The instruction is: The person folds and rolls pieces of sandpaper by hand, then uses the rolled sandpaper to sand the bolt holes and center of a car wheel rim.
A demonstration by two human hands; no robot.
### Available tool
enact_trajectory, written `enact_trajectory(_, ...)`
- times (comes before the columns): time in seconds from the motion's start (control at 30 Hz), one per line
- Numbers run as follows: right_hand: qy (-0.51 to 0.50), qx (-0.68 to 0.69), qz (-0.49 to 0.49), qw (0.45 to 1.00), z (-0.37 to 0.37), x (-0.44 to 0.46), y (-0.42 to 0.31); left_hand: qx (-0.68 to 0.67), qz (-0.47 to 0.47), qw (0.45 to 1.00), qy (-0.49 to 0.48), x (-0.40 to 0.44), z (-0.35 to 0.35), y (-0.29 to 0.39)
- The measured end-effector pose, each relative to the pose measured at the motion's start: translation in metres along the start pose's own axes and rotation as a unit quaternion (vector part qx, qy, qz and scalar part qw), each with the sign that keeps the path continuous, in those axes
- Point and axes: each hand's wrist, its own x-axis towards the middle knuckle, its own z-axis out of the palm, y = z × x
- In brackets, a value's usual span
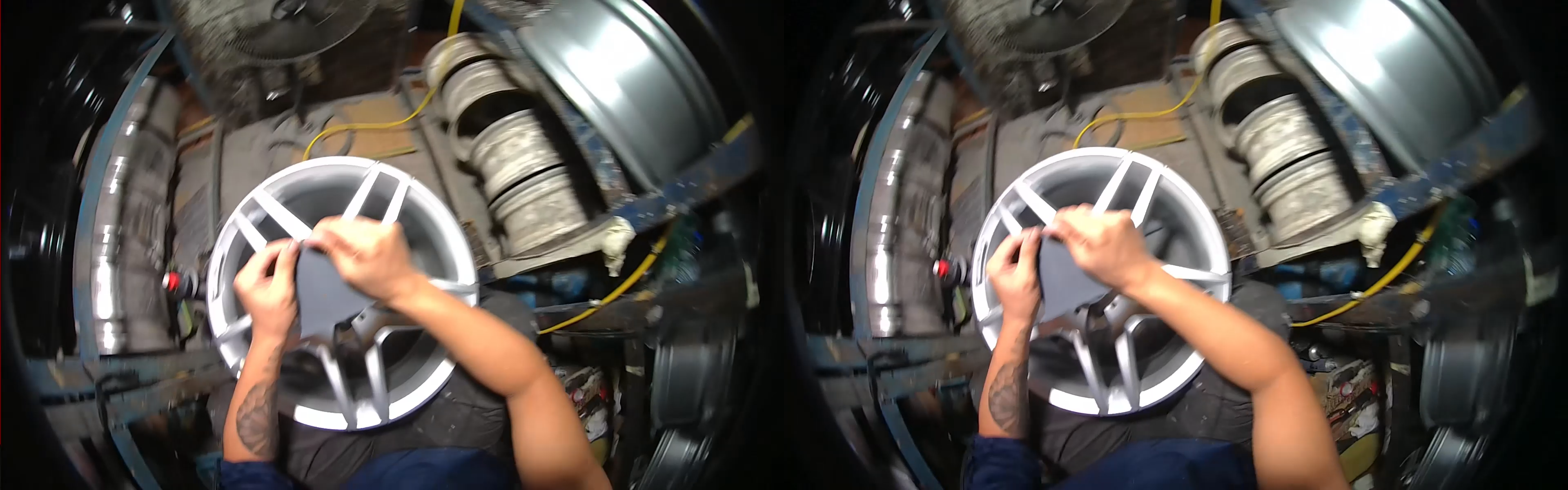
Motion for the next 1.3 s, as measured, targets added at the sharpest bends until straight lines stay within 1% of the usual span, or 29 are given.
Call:
enact_trajectory(0.03,0.010,0.007,0.014,1.000,-0.001,0.007,0.000,0.020,-0.008,1.000,0.017,0.004,-0.001,0.001)
enact_trajectory(0.07,0.022,0.009,0.027,0.999,-0.004,0.015,0.003,0.030,0.009,0.999,0.044,0.010,-0.003,-0.006)
enact_trajectory(0.1,0.019,0.011,0.066,0.998,-0.009,0.020,0.010,0.029,-0.006,0.998,0.052,0.017,-0.008,-0.004)
enact_trajectory(0.13,0.016,0.007,0.101,0.995,-0.015,0.025,0.019,0.086,-0.016,0.994,0.064,0.024,-0.015,-0.009)
enact_trajectory(0.2,0.033,-0.098,0.080,0.991,-0.030,0.032,0.043,0.144,-0.005,0.987,0.077,0.033,-0.027,-0.012)
enact_trajectory(0.23,0.026,-0.090,0.092,0.991,-0.040,0.034,0.048,0.138,0.016,0.987,0.084,0.038,-0.032,-0.015)
enact_trajectory(0.27,0.018,-0.083,0.103,0.991,-0.047,0.036,0.051,0.142,0.001,0.988,0.066,0.037,-0.036,-0.009)
enact_trajectory(0.33,0.008,-0.055,0.094,0.994,-0.050,0.030,0.052,0.146,-0.025,0.989,0.029,0.038,-0.035,0.009)
enact_trajectory(0.37,-0.011,-0.054,0.077,0.995,-0.049,0.026,0.048,0.151,0.011,0.988,0.015,0.034,-0.031,0.011)
enact_trajectory(0.4,-0.036,-0.014,0.085,0.996,-0.049,0.024,0.039,0.140,0.013,0.990,-0.017,0.029,-0.028,0.009)
enact_trajectory(0.47,-0.044,0.074,0.120,0.989,-0.044,0.019,0.023,0.014,0.023,0.997,-0.077,0.016,-0.018,-0.007)
enact_trajectory(0.5,-0.050,0.104,0.131,0.985,-0.042,0.017,0.017,-0.081,-0.053,0.990,-0.104,0.008,-0.014,-0.004)
enact_trajectory(0.53,-0.065,0.143,0.152,0.976,-0.038,0.015,0.011,-0.176,-0.128,0.968,-0.129,0.000,-0.009,0.001)
enact_trajectory(0.57,-0.076,0.159,0.148,0.973,-0.033,0.012,0.009,-0.204,-0.154,0.955,-0.152,-0.003,-0.007,0.008)
enact_trajectory(0.6,-0.086,0.174,0.142,0.971,-0.028,0.010,0.007,-0.264,-0.179,0.935,-0.155,-0.008,-0.002,0.006)
enact_trajectory(0.63,-0.086,0.177,0.135,0.971,-0.023,0.007,0.005,-0.281,-0.194,0.925,-0.168,-0.010,-0.002,0.005)
enact_trajectory(0.67,-0.099,0.138,0.073,0.983,-0.020,0.007,0.003,-0.298,-0.208,0.914,-0.180,-0.012,-0.001,0.003)
enact_trajectory(0.7,-0.104,0.136,0.055,0.984,-0.017,0.006,0.002,-0.319,-0.235,0.896,-0.200,-0.011,-0.003,0.000)
enact_trajectory(0.73,-0.108,0.135,0.036,0.984,-0.013,0.004,0.002,-0.355,-0.277,0.871,-0.198,-0.012,-0.002,0.001)
enact_trajectory(0.8,-0.111,0.134,0.034,0.984,-0.010,0.001,0.000,-0.423,-0.357,0.811,-0.189,-0.012,-0.001,0.005)
enact_trajectory(0.83,-0.109,0.134,0.036,0.984,-0.010,0.001,-0.002,-0.430,-0.368,0.798,-0.208,-0.015,-0.003,-0.003)
enact_trajectory(0.9,-0.106,0.138,0.055,0.983,-0.009,0.000,-0.008,-0.509,-0.378,0.753,-0.175,-0.016,-0.001,0.002)
enact_trajectory(0.93,-0.109,0.135,0.045,0.984,-0.007,0.000,-0.010,-0.548,-0.381,0.728,-0.160,-0.016,0.002,0.004)
enact_trajectory(1.03,-0.120,0.118,0.013,0.986,-0.005,-0.004,-0.011,-0.518,-0.329,0.774,-0.158,-0.023,0.006,0.002)
enact_trajectory(1.07,-0.144,0.120,0.021,0.982,-0.005,-0.006,-0.013,-0.506,-0.309,0.789,-0.158,-0.025,0.007,0.003)
enact_trajectory(1.1,-0.144,0.142,0.044,0.978,-0.003,-0.009,-0.016,-0.450,-0.249,0.838,-0.179,-0.026,0.008,-0.001)
enact_trajectory(1.13,-0.143,0.164,0.067,0.974,-0.001,-0.012,-0.019,-0.442,-0.231,0.848,-0.178,-0.027,0.008,-0.001)
enact_trajectory(1.2,-0.144,0.159,0.072,0.974,0.000,-0.015,-0.022,-0.425,-0.195,0.867,-0.174,-0.029,0.006,0.001)
enact_trajectory(1.3,-0.131,0.149,0.063,0.978,0.003,-0.018,-0.026,-0.430,-0.201,0.866,-0.158,-0.029,0.007,0.003)
